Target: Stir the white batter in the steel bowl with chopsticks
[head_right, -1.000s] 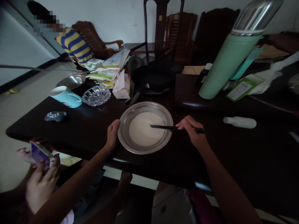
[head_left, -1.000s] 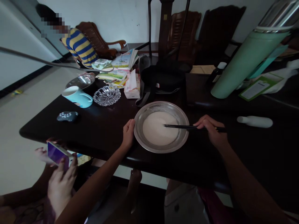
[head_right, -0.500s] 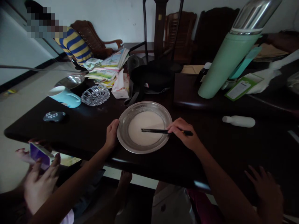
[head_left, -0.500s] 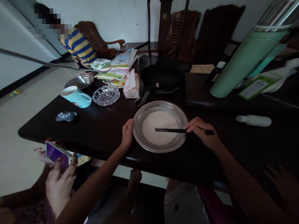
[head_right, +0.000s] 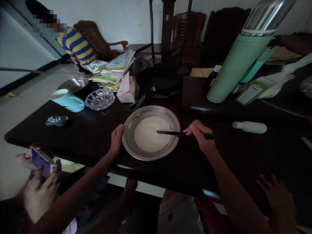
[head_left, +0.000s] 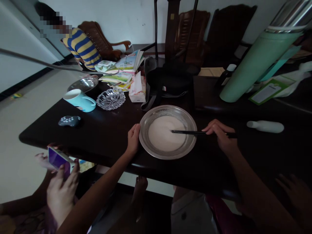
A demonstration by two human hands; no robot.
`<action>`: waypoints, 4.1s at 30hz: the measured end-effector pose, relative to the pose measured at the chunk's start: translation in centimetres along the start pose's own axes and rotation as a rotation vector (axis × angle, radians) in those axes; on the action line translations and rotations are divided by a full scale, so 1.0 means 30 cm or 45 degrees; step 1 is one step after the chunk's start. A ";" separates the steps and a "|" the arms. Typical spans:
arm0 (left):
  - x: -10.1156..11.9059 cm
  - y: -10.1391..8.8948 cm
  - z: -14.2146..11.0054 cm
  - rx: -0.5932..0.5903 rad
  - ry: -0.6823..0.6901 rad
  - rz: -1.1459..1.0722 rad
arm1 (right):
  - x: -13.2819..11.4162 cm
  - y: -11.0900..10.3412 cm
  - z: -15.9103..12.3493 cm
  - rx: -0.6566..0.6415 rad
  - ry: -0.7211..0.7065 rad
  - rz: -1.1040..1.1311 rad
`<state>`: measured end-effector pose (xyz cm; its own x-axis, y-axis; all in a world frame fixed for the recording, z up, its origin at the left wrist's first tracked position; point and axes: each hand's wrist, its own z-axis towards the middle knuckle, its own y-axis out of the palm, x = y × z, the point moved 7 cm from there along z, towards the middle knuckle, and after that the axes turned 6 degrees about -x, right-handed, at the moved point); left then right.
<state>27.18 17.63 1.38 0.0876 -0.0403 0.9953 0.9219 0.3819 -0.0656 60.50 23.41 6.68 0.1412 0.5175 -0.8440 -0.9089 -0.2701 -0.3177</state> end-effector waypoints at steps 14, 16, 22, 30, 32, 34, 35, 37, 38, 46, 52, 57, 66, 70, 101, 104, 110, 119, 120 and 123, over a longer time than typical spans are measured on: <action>-0.003 -0.005 -0.001 0.027 -0.023 0.025 | -0.026 0.051 0.003 -0.202 -0.060 -0.018; -0.001 -0.004 -0.001 0.028 -0.021 0.034 | -0.026 0.050 0.005 -0.190 -0.062 -0.093; -0.010 -0.003 0.001 0.007 -0.021 -0.001 | -0.016 0.013 0.002 -0.050 -0.057 0.023; -0.013 -0.005 0.000 0.012 -0.007 0.019 | -0.012 0.002 -0.001 -0.001 -0.022 -0.006; -0.016 -0.006 0.001 0.015 -0.009 0.005 | -0.018 0.020 -0.001 -0.095 -0.056 0.011; -0.017 -0.006 0.001 0.022 -0.018 -0.001 | -0.026 0.045 -0.001 -0.205 -0.088 -0.050; -0.017 -0.007 0.000 0.028 -0.025 -0.003 | -0.027 0.049 -0.001 -0.216 -0.087 -0.084; -0.016 -0.006 0.000 0.027 -0.040 -0.003 | -0.028 0.029 0.000 -0.110 -0.073 -0.093; -0.015 -0.005 0.000 0.024 -0.041 -0.001 | -0.027 0.014 -0.001 -0.032 -0.066 -0.068; -0.003 -0.003 0.001 0.019 -0.006 0.011 | -0.033 0.041 0.001 -0.148 -0.116 -0.109; -0.006 -0.002 -0.001 0.016 -0.031 0.011 | -0.019 0.030 0.000 -0.121 -0.066 -0.009; -0.008 -0.003 0.000 0.017 -0.013 -0.007 | -0.021 0.023 0.001 -0.086 -0.037 -0.104; -0.021 -0.009 0.003 0.013 -0.007 -0.008 | -0.034 0.030 0.005 -0.118 -0.018 -0.110; -0.023 -0.008 0.003 0.009 -0.017 -0.010 | -0.019 0.001 -0.001 0.004 0.019 0.020; -0.020 -0.004 0.001 0.002 -0.024 -0.021 | -0.031 0.046 0.035 -0.209 -0.094 -0.057; -0.014 -0.004 0.001 0.004 -0.005 -0.021 | -0.027 0.029 0.043 -0.117 -0.081 -0.126; -0.012 -0.004 0.002 0.002 -0.012 -0.013 | -0.031 0.018 0.049 -0.088 -0.094 -0.004; -0.019 -0.006 0.001 -0.005 -0.017 -0.025 | -0.026 0.014 0.042 -0.034 -0.099 0.019; -0.018 -0.006 0.001 -0.002 -0.020 -0.025 | -0.026 0.033 0.043 -0.120 -0.093 -0.021; -0.012 -0.004 -0.001 0.011 -0.030 -0.025 | -0.025 0.049 0.048 -0.194 -0.070 -0.141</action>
<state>27.04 17.57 1.05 0.0604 -0.0264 0.9978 0.9201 0.3891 -0.0455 58.49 23.78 7.47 0.2115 0.5935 -0.7765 -0.8183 -0.3269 -0.4727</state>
